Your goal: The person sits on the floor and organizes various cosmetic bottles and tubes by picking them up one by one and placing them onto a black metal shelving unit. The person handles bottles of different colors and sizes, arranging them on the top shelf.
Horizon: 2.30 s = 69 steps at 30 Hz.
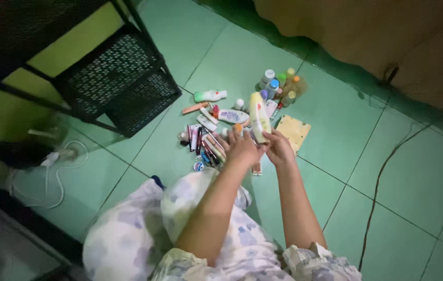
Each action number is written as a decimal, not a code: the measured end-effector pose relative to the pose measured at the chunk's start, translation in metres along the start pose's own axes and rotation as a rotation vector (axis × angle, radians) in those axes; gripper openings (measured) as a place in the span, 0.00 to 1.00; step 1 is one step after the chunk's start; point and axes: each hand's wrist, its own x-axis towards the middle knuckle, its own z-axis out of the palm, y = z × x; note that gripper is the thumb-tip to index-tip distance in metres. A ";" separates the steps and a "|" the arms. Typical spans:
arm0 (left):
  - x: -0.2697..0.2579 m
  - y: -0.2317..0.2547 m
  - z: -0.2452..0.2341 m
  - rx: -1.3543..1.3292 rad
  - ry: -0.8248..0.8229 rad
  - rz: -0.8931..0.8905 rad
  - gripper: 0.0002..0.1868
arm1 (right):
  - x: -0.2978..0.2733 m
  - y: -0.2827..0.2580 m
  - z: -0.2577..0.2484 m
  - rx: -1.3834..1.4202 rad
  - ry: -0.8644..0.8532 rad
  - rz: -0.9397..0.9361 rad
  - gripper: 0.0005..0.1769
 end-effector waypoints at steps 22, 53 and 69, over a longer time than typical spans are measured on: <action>-0.155 -0.182 -0.051 -1.229 0.816 0.477 0.29 | -0.153 0.017 0.286 -0.640 -0.759 -0.359 0.24; -0.145 -0.243 -0.166 -0.284 0.735 -0.324 0.51 | -0.074 0.019 0.401 -1.145 -0.524 -0.727 0.22; -0.139 -0.222 -0.161 -0.212 0.687 -0.328 0.56 | 0.079 -0.046 0.597 -1.275 -0.423 -1.138 0.21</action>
